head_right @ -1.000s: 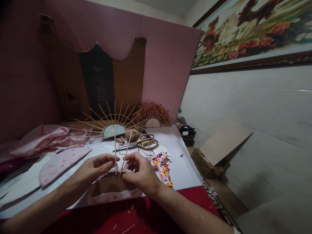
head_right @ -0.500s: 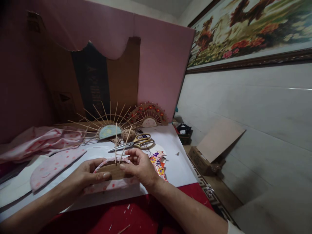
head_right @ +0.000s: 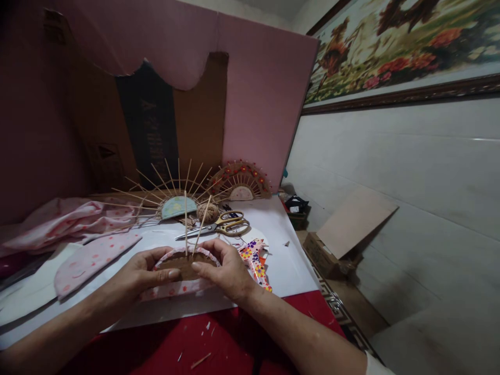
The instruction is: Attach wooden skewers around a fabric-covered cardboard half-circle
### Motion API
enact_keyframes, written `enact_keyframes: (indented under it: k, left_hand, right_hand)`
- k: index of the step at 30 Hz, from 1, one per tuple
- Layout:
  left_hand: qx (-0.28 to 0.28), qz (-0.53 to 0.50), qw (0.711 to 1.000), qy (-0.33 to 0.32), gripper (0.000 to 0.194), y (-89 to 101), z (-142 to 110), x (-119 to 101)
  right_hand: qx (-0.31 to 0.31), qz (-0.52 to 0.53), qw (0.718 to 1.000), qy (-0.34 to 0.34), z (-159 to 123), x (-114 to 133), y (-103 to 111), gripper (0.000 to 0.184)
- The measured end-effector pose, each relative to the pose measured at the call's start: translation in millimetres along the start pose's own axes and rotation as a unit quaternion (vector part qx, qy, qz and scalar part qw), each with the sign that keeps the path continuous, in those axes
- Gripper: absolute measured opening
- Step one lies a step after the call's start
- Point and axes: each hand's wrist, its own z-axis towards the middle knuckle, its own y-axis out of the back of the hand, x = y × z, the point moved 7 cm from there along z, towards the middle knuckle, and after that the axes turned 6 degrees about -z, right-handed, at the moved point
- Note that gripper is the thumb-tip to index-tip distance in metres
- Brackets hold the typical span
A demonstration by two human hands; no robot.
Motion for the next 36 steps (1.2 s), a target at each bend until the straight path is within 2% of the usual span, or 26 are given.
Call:
enact_keyframes:
  k: [5,11,16,23,36]
  left_hand:
    - [0.04,-0.004,0.999,0.015,0.026,-4.4,1.8,8.1]
    - [0.046,-0.024,0.999,0.012,0.029,-9.6,0.9,7.5]
    - [0.02,-0.046,0.999,0.016,0.022,-9.7,-2.1,7.7]
    - [-0.017,-0.014,0.999,0.041,0.022,-3.7,-1.9,14.1]
    - [-0.039,0.063,0.997,0.035,0.021,-1.9,-0.6,11.4]
  right_hand:
    - [0.001,0.026,0.999,-0.023,-0.8,-1.1,-1.5,0.026]
    - [-0.006,0.034,0.999,-0.036,-2.3,-2.6,-2.1,0.026]
    - [0.008,0.031,0.998,-0.047,-5.8,-1.6,-7.7,0.027]
    - [0.028,0.016,0.998,-0.058,-7.9,-2.1,-12.8,0.03]
    - [0.014,-0.102,0.995,0.001,-9.6,-3.0,-11.9,0.015]
